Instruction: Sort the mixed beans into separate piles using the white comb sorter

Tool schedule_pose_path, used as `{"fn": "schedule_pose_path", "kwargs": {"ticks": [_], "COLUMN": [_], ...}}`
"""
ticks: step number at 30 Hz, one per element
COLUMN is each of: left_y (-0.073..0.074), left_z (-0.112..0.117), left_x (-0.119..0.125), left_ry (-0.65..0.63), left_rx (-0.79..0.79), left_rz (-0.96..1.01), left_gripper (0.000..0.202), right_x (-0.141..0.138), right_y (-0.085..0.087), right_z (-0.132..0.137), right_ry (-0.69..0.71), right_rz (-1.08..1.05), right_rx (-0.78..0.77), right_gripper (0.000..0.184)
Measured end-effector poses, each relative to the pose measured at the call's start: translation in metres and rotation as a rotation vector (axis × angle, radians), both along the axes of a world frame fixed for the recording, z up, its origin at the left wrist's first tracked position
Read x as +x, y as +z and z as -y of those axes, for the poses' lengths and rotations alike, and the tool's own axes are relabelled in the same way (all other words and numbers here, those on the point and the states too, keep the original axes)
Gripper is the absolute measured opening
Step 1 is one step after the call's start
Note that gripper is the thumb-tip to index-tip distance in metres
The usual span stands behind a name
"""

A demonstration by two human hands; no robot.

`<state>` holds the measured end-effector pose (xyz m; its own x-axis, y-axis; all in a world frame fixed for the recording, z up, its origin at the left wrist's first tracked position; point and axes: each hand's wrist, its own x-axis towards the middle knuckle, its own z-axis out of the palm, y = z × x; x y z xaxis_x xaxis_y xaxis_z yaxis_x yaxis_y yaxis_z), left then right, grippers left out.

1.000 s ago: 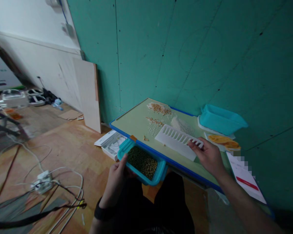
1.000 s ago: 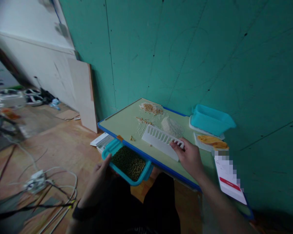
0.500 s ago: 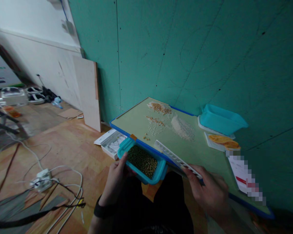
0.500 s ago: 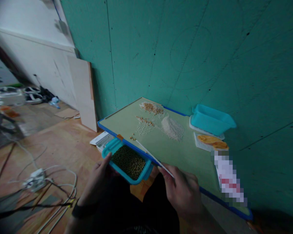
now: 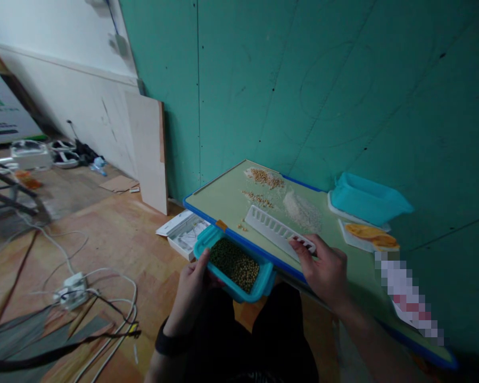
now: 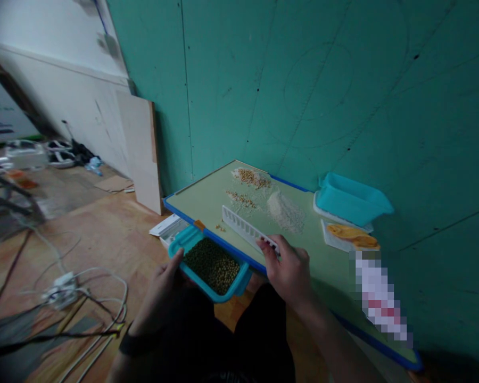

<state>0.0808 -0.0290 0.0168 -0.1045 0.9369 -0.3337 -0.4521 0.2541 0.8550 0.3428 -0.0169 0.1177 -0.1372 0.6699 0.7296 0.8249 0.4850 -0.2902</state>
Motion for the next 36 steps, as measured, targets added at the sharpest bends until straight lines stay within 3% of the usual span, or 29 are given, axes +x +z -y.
{"fn": "schedule_pose_path", "kwargs": {"ticks": [12,17,23,30,36], "left_y": [0.0,0.002,-0.002,0.001,-0.003], "left_z": [-0.001,-0.001,-0.001,0.0,-0.001], "left_x": [0.0,0.0,-0.001,0.0,-0.001], "left_ry": [0.011,-0.005,-0.003,-0.013,-0.02], "left_rx": [0.019,0.013,0.025,0.028,0.025], "left_rz": [-0.028,-0.069,-0.03,-0.039,-0.045], "left_gripper": [0.061,0.063,0.059,0.061,0.061], "right_x": [-0.002,0.003,-0.001,-0.002,-0.004], "right_y": [0.003,0.0,-0.004,-0.003,0.005], "right_z": [-0.003,-0.014,-0.029,-0.02,-0.001], "right_ry": [0.104,0.032,0.057,0.098,0.189], "right_rz": [-0.111,-0.155,-0.107,-0.044,0.03], "right_rx": [-0.208,-0.17,-0.143,-0.14,-0.059], "right_gripper": [0.027,0.03,0.029,0.029,0.016]}}
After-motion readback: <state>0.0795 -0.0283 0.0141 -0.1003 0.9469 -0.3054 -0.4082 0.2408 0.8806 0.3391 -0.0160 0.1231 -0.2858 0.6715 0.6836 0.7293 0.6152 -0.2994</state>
